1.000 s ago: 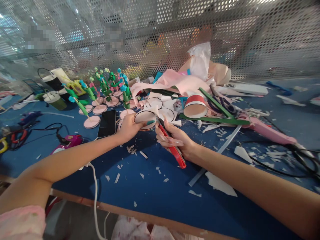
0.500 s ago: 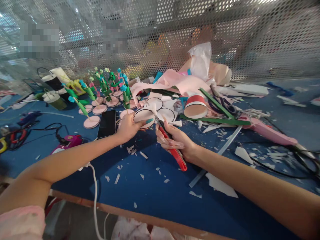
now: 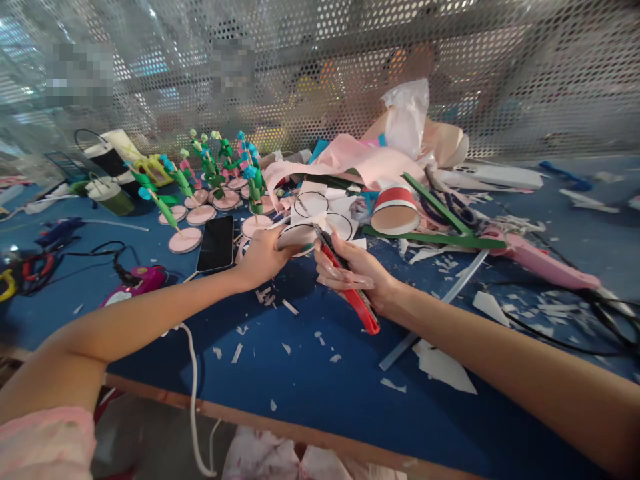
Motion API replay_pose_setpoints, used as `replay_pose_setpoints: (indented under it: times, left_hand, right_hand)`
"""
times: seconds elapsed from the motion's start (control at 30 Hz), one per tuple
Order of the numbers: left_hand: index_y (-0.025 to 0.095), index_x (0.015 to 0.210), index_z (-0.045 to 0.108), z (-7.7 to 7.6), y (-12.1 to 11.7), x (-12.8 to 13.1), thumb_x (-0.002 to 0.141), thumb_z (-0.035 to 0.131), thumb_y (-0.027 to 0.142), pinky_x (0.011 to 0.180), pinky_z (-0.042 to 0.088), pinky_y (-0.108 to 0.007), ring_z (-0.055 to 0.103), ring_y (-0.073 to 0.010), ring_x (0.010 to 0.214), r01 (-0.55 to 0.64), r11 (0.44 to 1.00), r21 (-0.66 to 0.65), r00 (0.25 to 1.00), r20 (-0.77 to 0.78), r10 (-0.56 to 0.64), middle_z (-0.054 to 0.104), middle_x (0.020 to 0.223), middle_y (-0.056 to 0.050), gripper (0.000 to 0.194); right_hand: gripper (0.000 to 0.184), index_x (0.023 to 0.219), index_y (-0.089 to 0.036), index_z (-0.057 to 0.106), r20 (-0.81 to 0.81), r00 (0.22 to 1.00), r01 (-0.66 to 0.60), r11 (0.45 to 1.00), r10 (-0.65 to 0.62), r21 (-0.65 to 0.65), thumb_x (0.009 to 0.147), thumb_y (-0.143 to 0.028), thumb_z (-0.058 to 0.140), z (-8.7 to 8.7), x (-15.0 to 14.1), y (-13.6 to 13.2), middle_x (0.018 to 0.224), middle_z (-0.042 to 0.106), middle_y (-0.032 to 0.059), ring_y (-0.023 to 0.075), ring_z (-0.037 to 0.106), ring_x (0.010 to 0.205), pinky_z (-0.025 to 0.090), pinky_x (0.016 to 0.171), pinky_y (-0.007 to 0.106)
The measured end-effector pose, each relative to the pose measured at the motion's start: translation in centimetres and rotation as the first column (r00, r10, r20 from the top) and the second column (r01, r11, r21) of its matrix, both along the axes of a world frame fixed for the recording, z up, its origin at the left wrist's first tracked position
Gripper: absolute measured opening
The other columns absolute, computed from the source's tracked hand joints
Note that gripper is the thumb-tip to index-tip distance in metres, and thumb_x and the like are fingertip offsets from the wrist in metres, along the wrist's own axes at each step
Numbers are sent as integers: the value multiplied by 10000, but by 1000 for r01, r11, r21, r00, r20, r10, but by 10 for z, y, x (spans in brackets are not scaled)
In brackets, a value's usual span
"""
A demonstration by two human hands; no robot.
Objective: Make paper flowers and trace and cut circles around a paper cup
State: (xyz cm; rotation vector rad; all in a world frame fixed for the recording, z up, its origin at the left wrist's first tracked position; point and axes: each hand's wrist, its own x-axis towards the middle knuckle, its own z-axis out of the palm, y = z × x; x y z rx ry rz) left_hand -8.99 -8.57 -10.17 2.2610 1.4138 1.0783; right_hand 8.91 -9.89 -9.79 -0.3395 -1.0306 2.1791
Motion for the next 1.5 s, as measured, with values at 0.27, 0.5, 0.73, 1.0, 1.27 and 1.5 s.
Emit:
replay_pose_setpoints:
  times: [0.27, 0.5, 0.73, 1.0, 1.27, 1.5]
  left_hand:
    - [122, 717, 593, 2, 5, -2, 717, 641, 298, 565, 368, -228, 498, -134, 622, -22, 985, -171, 994, 102, 39, 589, 659, -7, 182]
    - [123, 702, 587, 0, 5, -2, 727, 653, 377, 533, 350, -233, 482, -133, 585, -75, 986, -146, 996, 43, 82, 554, 608, -6, 264]
    - [113, 834, 646, 0, 0, -1, 736, 648, 297, 611, 456, -276, 603, -179, 664, -22, 994, -104, 1000, 10, 23, 669, 715, -43, 208]
    - [113, 919, 589, -13, 12, 2, 652, 689, 265, 633, 589, -348, 695, -214, 699, 96, 894, -438, 831, 529, 170, 714, 906, -103, 324]
    - [115, 951, 603, -23, 17, 0, 620, 729, 249, 711, 602, -334, 709, -203, 768, 173, 892, -418, 755, 638, 153, 727, 924, -85, 378]
    - [106, 892, 646, -24, 17, 0, 615, 724, 190, 769, 596, -345, 706, -190, 772, 153, 887, -436, 743, 643, 188, 725, 818, -41, 300]
  right_hand:
    - [368, 665, -139, 498, 77, 994, 78, 996, -81, 40, 881, -430, 561, 2, -4, -4, 400, 454, -58, -1, 238, 267, 221, 287, 107]
    - [335, 747, -152, 506, 139, 980, 130, 989, -140, 74, 888, -455, 535, 0, -4, -9, 411, 461, -67, 11, 228, 261, 204, 281, 127]
    - [369, 699, -157, 477, 150, 978, 142, 989, -145, 34, 962, -405, 404, 14, -1, -2, 403, 434, -62, 11, 233, 263, 237, 307, 129]
    - [350, 701, -167, 449, 175, 948, 266, 964, -265, 19, 931, -430, 469, 0, 3, 7, 362, 421, -70, 12, 197, 254, 185, 282, 117]
    - [303, 743, -179, 455, 205, 950, 231, 971, -237, 56, 848, -432, 584, -6, -3, -12, 405, 493, -54, 39, 280, 248, 233, 274, 155]
    - [282, 747, -159, 494, 213, 954, 210, 977, -212, 32, 889, -402, 517, -11, -2, -10, 404, 477, -48, 39, 286, 248, 241, 270, 149]
